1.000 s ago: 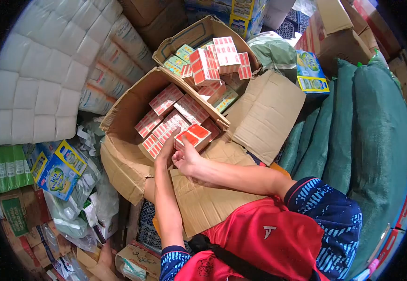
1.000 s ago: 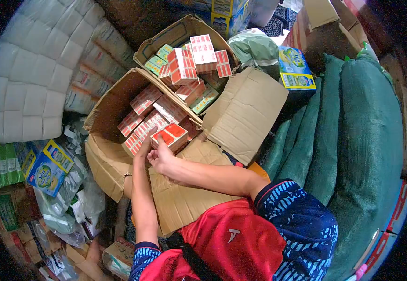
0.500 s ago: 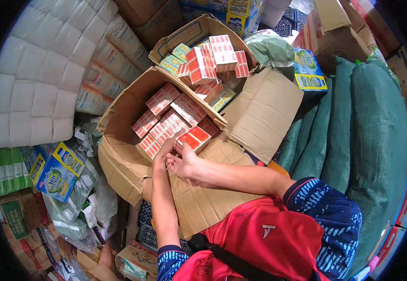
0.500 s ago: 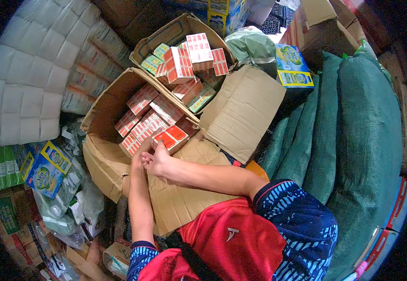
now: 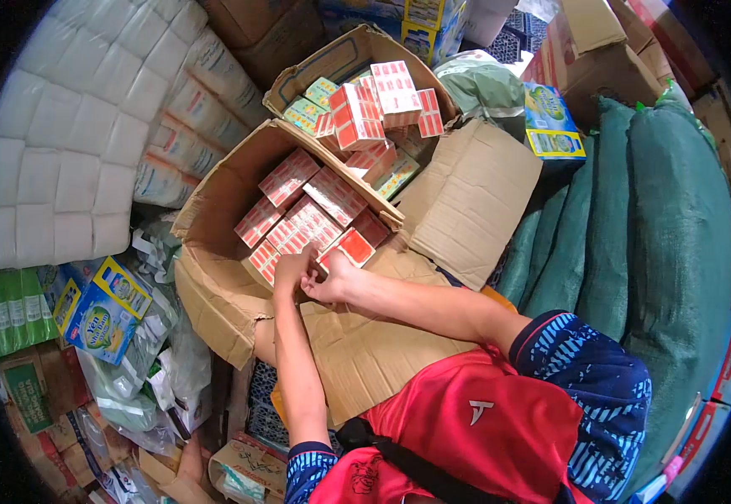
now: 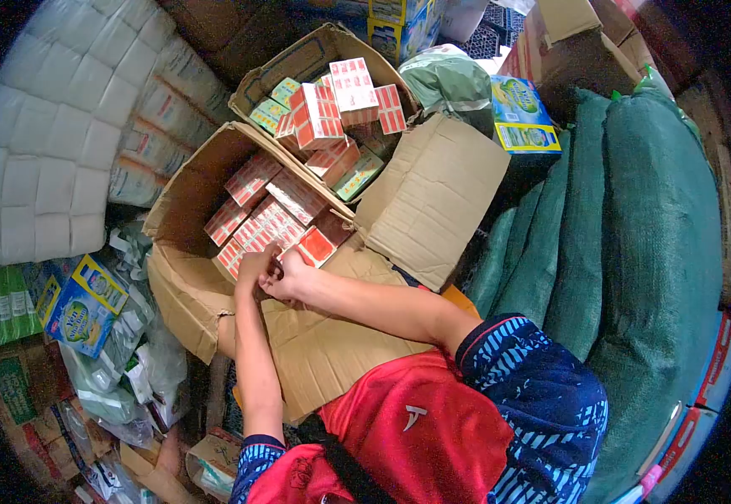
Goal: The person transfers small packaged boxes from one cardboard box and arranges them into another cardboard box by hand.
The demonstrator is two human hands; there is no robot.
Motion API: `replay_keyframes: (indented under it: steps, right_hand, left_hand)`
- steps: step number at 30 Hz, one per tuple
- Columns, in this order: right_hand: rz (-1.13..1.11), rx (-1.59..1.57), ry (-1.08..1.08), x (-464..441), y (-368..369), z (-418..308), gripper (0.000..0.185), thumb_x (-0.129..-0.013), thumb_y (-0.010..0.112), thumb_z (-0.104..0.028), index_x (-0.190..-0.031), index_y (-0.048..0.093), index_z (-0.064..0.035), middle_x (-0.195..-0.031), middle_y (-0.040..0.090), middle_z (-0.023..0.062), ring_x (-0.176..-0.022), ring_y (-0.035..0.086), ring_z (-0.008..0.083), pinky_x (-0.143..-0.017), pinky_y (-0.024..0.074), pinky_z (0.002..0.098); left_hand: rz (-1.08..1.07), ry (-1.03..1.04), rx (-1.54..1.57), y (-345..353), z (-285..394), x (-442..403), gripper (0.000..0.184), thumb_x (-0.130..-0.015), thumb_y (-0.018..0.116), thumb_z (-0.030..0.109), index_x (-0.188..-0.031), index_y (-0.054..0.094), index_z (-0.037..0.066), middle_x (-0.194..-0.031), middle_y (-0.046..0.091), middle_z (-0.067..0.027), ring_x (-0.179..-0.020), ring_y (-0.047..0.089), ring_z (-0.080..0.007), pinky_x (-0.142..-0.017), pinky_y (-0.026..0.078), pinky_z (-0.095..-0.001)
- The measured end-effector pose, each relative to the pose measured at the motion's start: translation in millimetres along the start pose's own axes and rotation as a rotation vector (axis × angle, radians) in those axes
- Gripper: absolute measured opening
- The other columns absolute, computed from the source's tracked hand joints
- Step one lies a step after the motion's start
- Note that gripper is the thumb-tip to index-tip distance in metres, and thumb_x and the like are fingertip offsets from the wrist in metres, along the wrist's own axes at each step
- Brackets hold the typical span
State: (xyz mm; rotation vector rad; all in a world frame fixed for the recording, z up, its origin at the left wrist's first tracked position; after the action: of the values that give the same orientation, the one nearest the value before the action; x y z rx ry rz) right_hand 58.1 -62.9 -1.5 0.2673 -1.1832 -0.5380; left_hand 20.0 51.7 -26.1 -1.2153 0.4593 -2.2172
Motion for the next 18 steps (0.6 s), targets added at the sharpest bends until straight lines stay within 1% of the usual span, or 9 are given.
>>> replay_keyframes:
  steps: [3, 4, 7, 10, 13, 16, 18]
  right_hand:
    - [0.126, -0.089, 0.13, -3, -6, 1, 0.031, -0.097, 0.043, -0.038, -0.087, 0.054, -0.01, -0.08, 0.052, 0.0044, -0.074, 0.053, 0.0198, -0.065, 0.0479, 0.0342]
    - [0.138, -0.107, 0.143, -3, -6, 1, 0.033, -0.097, 0.043, -0.038, -0.087, 0.053, -0.0076, -0.08, 0.051, 0.0053, -0.076, 0.054, 0.0207, -0.066, 0.0487, 0.0349]
    - [0.198, -0.149, 0.153, -3, -7, 4, 0.034, -0.096, 0.045, -0.037, -0.086, 0.051, -0.0059, -0.082, 0.051, 0.0069, -0.074, 0.052, 0.0209, -0.065, 0.048, 0.0359]
    - [0.063, -0.048, 0.171, -11, -9, 5, 0.047, -0.097, 0.041, -0.055, -0.102, 0.048, -0.0085, -0.096, 0.049, 0.0075, -0.08, 0.051, 0.0203, -0.069, 0.0482, 0.0383]
    - [0.14, -0.058, 0.134, -12, -14, 4, 0.045, -0.097, 0.039, -0.054, -0.1, 0.049, -0.0107, -0.094, 0.05, 0.0075, -0.077, 0.052, 0.0207, -0.068, 0.048, 0.0389]
    - [0.023, 0.039, 0.068, -13, -9, 8, 0.042, -0.098, 0.035, -0.052, -0.098, 0.049, -0.0126, -0.089, 0.051, 0.0071, -0.076, 0.052, 0.0213, -0.067, 0.0476, 0.0387]
    - [0.013, 0.043, 0.046, -14, -10, 11, 0.042, -0.098, 0.035, -0.051, -0.096, 0.05, -0.0127, -0.087, 0.051, 0.0069, -0.076, 0.052, 0.0215, -0.068, 0.0472, 0.0382]
  left_hand:
    - [-0.014, -0.051, 0.033, -3, 8, 13, 0.057, -0.085, 0.058, 0.06, -0.077, 0.075, 0.005, -0.063, 0.069, -0.0097, -0.062, 0.068, -0.0193, -0.065, 0.052, -0.0326]
    - [-0.003, -0.037, -0.01, -4, 12, 14, 0.059, -0.084, 0.059, 0.061, -0.078, 0.074, 0.004, -0.063, 0.068, -0.0104, -0.06, 0.067, -0.0192, -0.063, 0.052, -0.033]
    - [0.037, -0.003, -0.144, -9, 21, 22, 0.065, -0.082, 0.062, 0.064, -0.081, 0.071, -0.001, -0.063, 0.067, -0.0126, -0.053, 0.064, -0.0191, -0.057, 0.052, -0.0342]
    - [0.014, 0.001, -0.088, -10, 35, 44, 0.062, -0.08, 0.071, 0.057, -0.075, 0.069, -0.004, -0.06, 0.065, -0.009, -0.05, 0.06, -0.0148, -0.053, 0.049, -0.0306]
    - [-0.067, 0.091, 0.042, -1, 24, 36, 0.047, -0.078, 0.08, 0.043, -0.075, 0.069, -0.003, -0.059, 0.064, -0.0049, -0.05, 0.057, -0.0099, -0.05, 0.046, -0.0263]
    - [-0.1, 0.073, 0.133, -1, 18, 33, 0.034, -0.079, 0.082, 0.032, -0.076, 0.07, 0.0, -0.061, 0.064, -0.0028, -0.052, 0.056, -0.0074, -0.048, 0.043, -0.0245]
    - [-0.09, 0.106, 0.086, -3, 17, 30, 0.033, -0.081, 0.08, 0.031, -0.078, 0.07, 0.0, -0.063, 0.065, -0.003, -0.053, 0.056, -0.0072, -0.048, 0.043, -0.0244]
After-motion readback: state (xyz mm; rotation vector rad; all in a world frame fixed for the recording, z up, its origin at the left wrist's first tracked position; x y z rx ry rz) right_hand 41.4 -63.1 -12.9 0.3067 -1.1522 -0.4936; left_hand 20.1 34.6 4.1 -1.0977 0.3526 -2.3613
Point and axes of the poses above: each hand's wrist, its own x-axis away from the middle knuckle, its own y-axis out of the palm, z = x × y, the point moved 6 cm from there along -x, towards the middle knuckle
